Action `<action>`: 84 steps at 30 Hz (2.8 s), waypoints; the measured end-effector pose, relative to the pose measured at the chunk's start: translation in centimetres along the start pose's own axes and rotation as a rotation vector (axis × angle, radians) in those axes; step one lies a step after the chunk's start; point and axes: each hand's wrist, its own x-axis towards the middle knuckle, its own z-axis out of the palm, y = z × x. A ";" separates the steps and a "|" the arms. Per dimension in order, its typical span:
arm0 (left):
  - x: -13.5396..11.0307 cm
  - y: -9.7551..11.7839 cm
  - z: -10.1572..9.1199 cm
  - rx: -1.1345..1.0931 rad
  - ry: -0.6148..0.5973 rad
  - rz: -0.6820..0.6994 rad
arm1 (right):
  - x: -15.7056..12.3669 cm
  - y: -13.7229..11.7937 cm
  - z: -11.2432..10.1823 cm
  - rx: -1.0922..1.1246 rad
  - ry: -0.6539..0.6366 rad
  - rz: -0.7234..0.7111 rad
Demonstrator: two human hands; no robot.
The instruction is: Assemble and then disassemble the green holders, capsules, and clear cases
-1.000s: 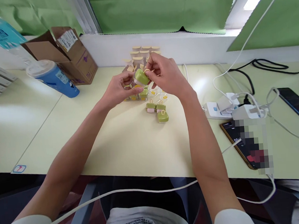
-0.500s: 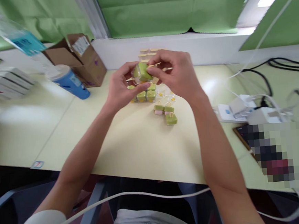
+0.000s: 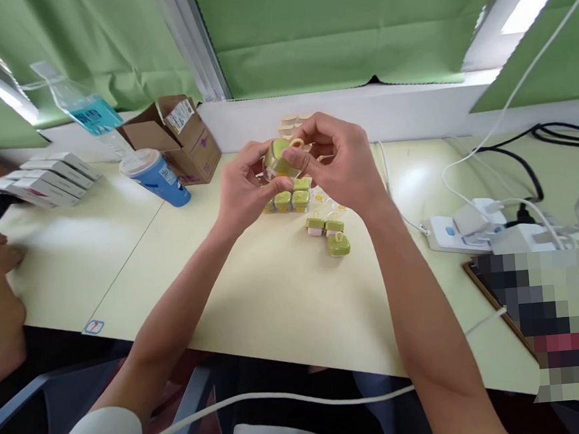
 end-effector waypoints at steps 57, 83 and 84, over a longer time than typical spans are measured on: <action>0.9 -10.5 2.7 0.506 -0.305 0.240 | 0.8 4.0 1.3 -0.715 -0.866 0.387; -1.8 -7.7 7.0 0.616 -0.547 0.182 | 1.0 6.6 -7.3 0.534 -0.085 0.328; -1.8 -7.6 6.9 0.596 -0.547 0.181 | 1.2 6.7 -7.0 0.576 -0.063 0.322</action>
